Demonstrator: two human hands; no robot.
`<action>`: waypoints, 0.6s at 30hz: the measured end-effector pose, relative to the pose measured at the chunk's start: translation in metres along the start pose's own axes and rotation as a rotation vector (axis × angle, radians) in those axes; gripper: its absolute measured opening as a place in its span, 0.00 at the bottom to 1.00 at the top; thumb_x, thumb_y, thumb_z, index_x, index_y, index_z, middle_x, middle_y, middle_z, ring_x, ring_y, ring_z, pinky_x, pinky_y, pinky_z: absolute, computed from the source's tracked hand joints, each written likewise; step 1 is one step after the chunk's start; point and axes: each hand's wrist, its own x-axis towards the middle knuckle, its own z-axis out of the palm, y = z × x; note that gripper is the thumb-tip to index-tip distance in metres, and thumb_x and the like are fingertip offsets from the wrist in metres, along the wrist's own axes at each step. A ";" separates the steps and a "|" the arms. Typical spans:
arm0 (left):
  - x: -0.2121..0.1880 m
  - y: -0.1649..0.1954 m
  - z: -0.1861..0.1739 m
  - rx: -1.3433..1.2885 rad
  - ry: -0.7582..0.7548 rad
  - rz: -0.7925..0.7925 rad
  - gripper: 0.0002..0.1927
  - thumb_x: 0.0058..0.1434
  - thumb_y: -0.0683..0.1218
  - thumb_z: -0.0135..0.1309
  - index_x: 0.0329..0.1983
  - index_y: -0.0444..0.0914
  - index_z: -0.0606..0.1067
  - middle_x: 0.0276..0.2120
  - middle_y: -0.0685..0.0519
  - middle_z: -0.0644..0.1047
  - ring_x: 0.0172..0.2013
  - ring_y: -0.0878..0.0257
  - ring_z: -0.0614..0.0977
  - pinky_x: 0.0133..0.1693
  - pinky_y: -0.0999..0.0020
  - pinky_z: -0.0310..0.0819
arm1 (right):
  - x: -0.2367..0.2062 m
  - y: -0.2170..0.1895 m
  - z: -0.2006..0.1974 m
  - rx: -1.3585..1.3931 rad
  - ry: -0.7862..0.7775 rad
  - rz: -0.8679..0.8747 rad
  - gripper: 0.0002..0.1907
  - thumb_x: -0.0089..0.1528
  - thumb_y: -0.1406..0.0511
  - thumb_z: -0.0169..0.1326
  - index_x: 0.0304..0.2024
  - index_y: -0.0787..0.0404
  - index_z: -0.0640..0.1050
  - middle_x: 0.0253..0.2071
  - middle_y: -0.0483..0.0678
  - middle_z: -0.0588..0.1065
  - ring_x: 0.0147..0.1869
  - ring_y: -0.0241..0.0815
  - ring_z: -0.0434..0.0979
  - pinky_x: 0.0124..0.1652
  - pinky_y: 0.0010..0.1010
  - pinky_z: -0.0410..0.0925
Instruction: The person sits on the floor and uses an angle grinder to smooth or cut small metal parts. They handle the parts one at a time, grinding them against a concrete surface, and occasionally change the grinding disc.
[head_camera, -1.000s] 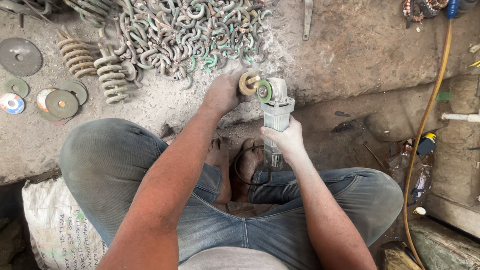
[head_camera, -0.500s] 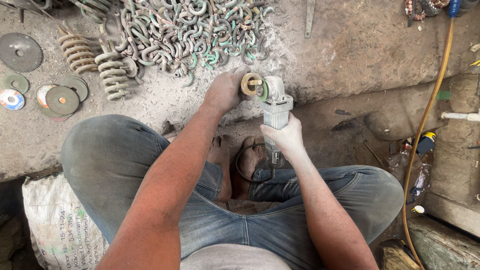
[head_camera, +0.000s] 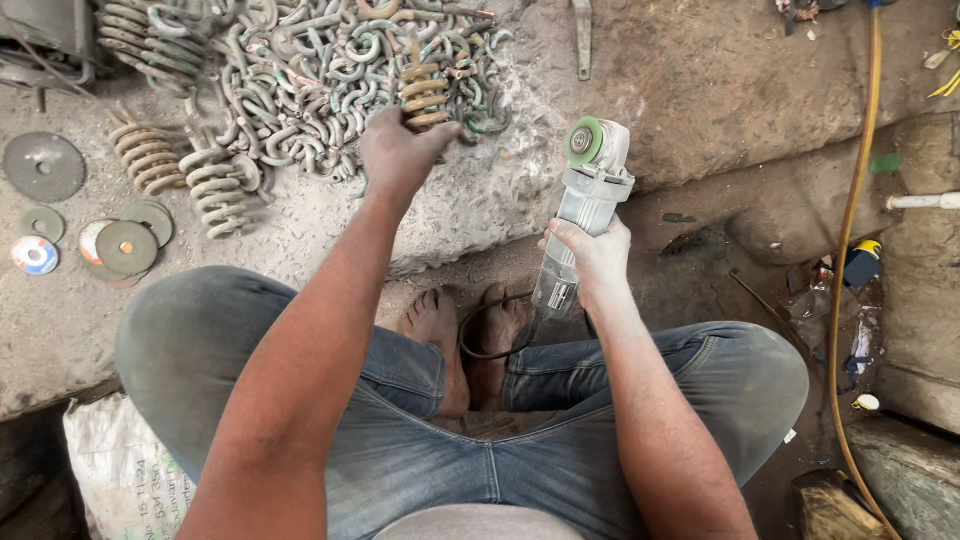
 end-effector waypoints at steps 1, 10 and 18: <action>-0.003 0.000 0.000 -0.183 -0.018 0.078 0.23 0.55 0.51 0.69 0.49 0.37 0.75 0.38 0.50 0.82 0.35 0.68 0.84 0.36 0.70 0.84 | 0.000 0.000 0.000 0.006 0.004 -0.009 0.20 0.55 0.73 0.65 0.49 0.69 0.75 0.38 0.52 0.80 0.33 0.44 0.83 0.35 0.37 0.80; -0.008 -0.013 0.030 -0.216 -0.188 0.446 0.29 0.56 0.42 0.69 0.58 0.38 0.68 0.45 0.46 0.78 0.39 0.58 0.81 0.43 0.67 0.84 | 0.004 -0.001 -0.006 0.075 0.008 -0.047 0.17 0.56 0.74 0.64 0.47 0.70 0.75 0.35 0.54 0.79 0.33 0.45 0.83 0.35 0.37 0.79; -0.003 -0.033 0.037 0.093 0.008 0.647 0.26 0.60 0.40 0.65 0.58 0.39 0.65 0.48 0.47 0.79 0.43 0.57 0.86 0.45 0.64 0.84 | 0.004 0.002 -0.003 -0.016 0.006 -0.015 0.19 0.54 0.73 0.64 0.48 0.69 0.76 0.38 0.52 0.79 0.35 0.43 0.83 0.37 0.36 0.80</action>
